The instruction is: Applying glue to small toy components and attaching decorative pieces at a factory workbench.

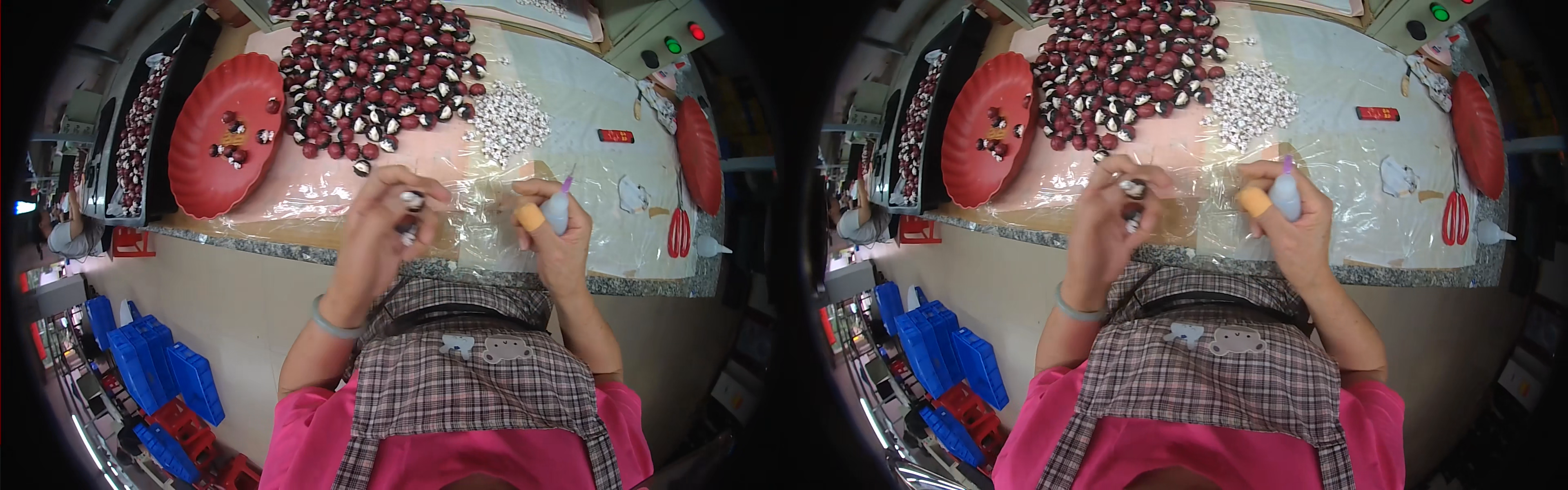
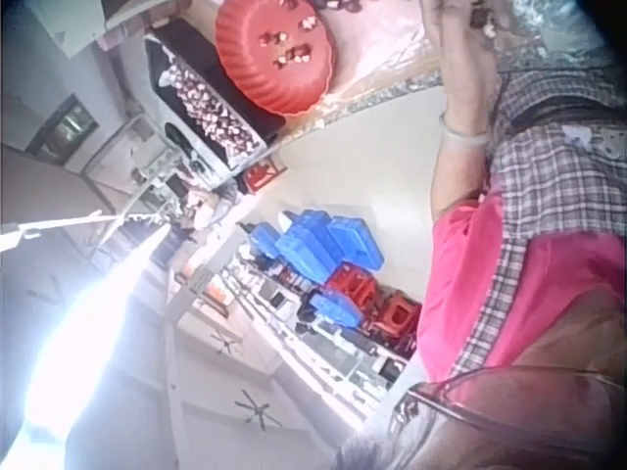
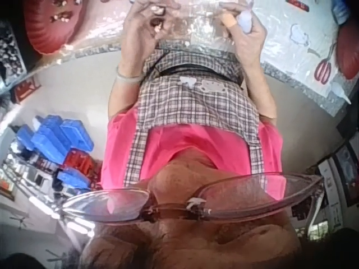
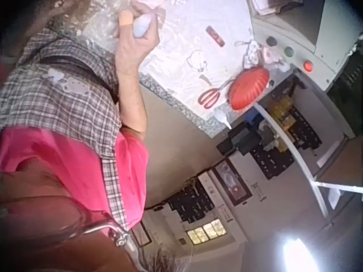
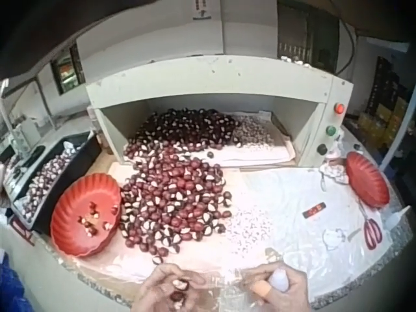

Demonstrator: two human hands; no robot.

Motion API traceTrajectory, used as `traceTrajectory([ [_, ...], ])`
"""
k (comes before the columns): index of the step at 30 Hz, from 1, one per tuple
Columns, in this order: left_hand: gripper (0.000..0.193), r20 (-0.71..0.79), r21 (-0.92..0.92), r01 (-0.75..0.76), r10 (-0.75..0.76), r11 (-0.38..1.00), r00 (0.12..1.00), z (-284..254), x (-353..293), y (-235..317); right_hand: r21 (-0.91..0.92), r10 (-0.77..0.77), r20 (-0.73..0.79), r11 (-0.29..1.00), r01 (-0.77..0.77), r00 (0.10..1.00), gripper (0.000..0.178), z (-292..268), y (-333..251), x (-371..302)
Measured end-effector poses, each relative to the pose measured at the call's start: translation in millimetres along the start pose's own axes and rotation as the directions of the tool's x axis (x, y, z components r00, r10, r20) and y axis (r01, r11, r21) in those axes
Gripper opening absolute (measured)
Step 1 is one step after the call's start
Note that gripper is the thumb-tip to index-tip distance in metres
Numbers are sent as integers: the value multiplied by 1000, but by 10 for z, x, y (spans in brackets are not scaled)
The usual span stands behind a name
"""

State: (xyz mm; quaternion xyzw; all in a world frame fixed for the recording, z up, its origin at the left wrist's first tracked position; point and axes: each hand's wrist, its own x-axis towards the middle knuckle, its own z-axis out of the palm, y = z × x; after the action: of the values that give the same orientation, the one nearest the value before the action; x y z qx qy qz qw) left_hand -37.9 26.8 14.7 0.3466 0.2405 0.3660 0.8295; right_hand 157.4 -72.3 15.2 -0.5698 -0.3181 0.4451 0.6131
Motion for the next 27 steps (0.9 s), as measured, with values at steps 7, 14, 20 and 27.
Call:
traceTrajectory([
  [7,10,-203,849,-54,419,525,885,-499,74,289,-29,6,22,1000,-5,1000,16,-143,58,20],
  [14,22,132,990,-90,468,-112,874,-445,139,223,-73,-3,40,997,6,999,13,-93,-3,11],
  [20,23,225,974,-220,412,-61,883,-380,126,145,-128,41,44,991,-35,998,14,-124,-8,-4],
  [27,30,-134,468,5,66,884,989,-143,43,122,87,87,242,990,-111,966,31,-288,-14,42],
])
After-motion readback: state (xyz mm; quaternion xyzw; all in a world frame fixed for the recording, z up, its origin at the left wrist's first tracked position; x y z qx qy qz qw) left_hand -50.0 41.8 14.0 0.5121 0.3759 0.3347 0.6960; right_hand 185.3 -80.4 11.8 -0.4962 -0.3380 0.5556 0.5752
